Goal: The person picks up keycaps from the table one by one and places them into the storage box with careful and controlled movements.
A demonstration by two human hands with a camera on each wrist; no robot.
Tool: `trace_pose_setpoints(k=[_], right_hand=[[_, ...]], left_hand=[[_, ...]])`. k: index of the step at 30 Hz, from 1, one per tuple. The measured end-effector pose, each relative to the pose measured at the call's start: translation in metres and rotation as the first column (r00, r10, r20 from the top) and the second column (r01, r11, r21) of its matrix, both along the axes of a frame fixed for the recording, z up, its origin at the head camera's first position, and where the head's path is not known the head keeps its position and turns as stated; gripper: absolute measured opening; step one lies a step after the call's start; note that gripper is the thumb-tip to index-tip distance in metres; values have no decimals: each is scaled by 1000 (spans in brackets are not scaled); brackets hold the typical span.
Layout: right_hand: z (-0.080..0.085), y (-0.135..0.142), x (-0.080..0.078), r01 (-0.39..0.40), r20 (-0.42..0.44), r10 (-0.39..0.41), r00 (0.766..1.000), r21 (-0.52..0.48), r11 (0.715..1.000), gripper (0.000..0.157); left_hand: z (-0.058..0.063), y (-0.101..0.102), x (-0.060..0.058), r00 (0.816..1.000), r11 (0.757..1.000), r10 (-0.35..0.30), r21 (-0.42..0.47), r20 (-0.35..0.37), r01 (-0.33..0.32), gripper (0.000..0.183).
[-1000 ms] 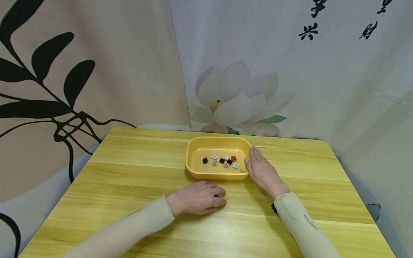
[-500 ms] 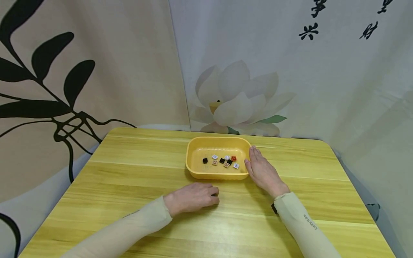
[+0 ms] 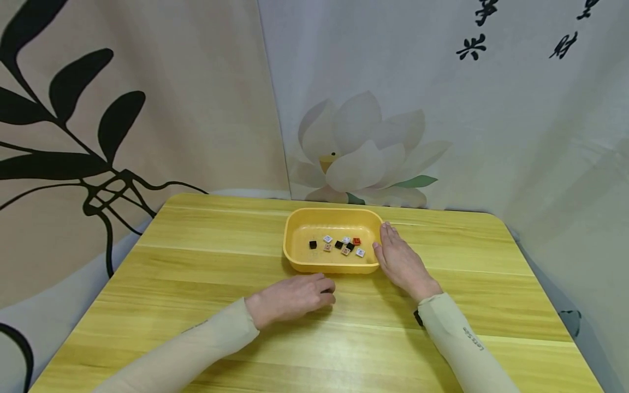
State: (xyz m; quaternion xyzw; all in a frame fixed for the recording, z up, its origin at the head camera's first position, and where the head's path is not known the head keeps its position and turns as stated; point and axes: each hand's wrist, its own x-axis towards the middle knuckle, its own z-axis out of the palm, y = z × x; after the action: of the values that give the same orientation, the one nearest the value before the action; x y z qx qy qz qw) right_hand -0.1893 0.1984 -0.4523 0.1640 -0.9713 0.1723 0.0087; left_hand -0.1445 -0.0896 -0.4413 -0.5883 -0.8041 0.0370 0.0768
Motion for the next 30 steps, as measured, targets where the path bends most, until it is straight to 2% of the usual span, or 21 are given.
trace_pose_setpoints(k=[5, 10, 17, 20, 25, 30], right_hand=[[0, 0, 0, -1, 3, 1, 1000, 3, 1000, 63], [0, 1, -1, 1, 12, -1, 1000, 3, 1000, 64], [-1, 0, -1, 2, 2, -2, 1000, -8, 1000, 64], [-1, 0, 0, 0, -7, 0, 1000, -11, 1000, 64], [-1, 0, 0, -2, -12, 2, 1000, -11, 1000, 63], [-1, 0, 0, -3, -12, 3, 1000, -9, 1000, 63]], left_hand=[[11, 2, -4, 999, 999, -6, 54, -41, 9, 18], [23, 3, -13, 998, 994, 29, 110, -47, -23, 21], [34, 9, -34, 993, 964, 108, 240, 43, -115, 20], [36, 13, -45, 988, 951, 137, 270, 73, -152, 20], [37, 20, -62, 968, 931, 207, 275, 143, -239, 22], [35, 24, -77, 931, 917, 267, 230, 250, -325, 24]])
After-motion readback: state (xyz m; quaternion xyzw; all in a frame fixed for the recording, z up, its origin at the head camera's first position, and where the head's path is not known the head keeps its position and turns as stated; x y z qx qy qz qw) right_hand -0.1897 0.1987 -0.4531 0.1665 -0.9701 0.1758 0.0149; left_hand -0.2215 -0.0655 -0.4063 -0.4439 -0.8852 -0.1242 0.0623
